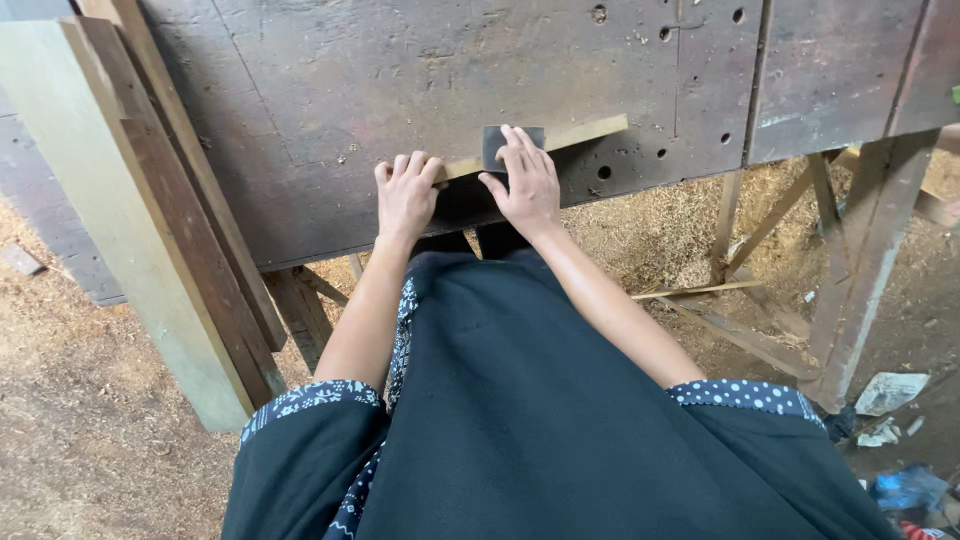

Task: The person sands a small piece of wood on a workbench using a piece of sandpaper, moving the sandpaper back and forth over the surface of the wood.

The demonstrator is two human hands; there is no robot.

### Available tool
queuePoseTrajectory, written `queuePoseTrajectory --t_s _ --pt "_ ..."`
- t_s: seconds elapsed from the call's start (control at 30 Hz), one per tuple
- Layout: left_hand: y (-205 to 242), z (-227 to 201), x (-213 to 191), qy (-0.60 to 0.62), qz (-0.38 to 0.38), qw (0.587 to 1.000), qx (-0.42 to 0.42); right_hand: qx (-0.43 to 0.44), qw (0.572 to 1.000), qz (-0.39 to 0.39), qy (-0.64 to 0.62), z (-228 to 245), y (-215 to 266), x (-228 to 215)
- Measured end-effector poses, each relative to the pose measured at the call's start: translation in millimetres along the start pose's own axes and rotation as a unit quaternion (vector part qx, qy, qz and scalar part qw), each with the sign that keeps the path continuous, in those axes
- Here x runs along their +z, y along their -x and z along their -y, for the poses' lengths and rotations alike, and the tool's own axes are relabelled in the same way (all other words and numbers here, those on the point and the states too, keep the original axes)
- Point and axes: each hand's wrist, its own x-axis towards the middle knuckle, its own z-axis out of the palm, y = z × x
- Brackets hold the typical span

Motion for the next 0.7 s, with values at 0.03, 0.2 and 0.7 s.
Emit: queuePoseTrajectory --t_s 0.03,0.2,0.7 --pt "-3 0 0 -0.001 -0.001 1.000 0.003 0.024 1.000 0.011 -0.011 1 -4 0" --pt "-4 -26 20 0.023 -0.023 0.999 0.011 -0.005 0.998 0.007 0.056 -4 7 8" --pt "-11 -30 27 0.070 -0.035 0.997 0.027 -0.040 0.998 0.043 0.019 -29 25 5"
